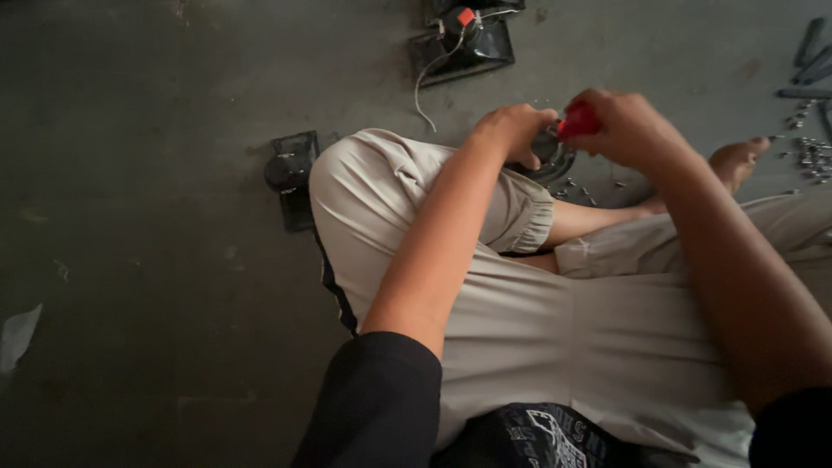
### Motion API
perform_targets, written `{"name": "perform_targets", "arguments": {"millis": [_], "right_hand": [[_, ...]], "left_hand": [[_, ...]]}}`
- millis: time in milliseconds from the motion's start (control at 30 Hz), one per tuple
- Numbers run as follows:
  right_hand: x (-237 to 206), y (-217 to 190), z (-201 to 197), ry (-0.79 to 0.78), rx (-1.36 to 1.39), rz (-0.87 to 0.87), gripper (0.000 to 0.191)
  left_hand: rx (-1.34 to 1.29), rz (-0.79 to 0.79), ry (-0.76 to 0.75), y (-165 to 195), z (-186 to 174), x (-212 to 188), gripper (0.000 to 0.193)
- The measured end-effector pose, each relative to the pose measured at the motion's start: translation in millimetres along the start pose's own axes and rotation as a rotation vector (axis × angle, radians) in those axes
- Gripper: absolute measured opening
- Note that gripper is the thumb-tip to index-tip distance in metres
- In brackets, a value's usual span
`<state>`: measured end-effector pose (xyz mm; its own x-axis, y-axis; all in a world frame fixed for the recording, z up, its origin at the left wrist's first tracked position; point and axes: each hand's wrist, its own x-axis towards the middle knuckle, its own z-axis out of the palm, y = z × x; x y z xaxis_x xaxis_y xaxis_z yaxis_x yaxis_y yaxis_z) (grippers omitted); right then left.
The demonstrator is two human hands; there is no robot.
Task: The person sits on the floor and uses a red screwdriver to tighten screws on small black electronic devices. They handle the devices and tools with both hands, working on the components placed on the floor.
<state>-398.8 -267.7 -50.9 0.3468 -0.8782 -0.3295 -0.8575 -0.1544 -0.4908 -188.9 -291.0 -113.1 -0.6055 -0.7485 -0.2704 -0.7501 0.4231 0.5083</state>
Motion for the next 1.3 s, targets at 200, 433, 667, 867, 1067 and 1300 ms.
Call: {"name": "perform_targets", "arguments": {"millis": [200, 433, 667, 867, 1067, 1300], "right_hand": [[-4.4, -0.1, 2.8, 0.122, 0.031, -0.072, 0.054], [4.3, 5.6, 39.7, 0.413, -0.168, -0.021, 0.054], [-3.7, -11.8, 36.6, 0.383, -0.188, -0.151, 0.044], [-10.4, -8.2, 22.2, 0.292, -0.168, -0.155, 0.040], [-2.4, 8.9, 6.1, 0.160, -0.071, -0.279, 0.053], [-0.8, 7.1, 12.7, 0.287, -0.268, -0.325, 0.052]], "left_hand": [[-0.011, 0.013, -0.022, 1.7, -1.4, 1.7, 0.068], [0.020, 0.004, -0.004, 3.1, -4.8, -2.5, 0.066], [0.044, -0.017, -0.048, 3.9, -5.1, 1.9, 0.072], [0.017, 0.004, -0.050, 6.6, -7.2, 2.1, 0.068], [0.044, -0.037, -0.073, 11.0, -10.6, 0.7, 0.065], [-0.001, 0.036, 0.011, 7.5, -3.9, -0.8, 0.067]]}}
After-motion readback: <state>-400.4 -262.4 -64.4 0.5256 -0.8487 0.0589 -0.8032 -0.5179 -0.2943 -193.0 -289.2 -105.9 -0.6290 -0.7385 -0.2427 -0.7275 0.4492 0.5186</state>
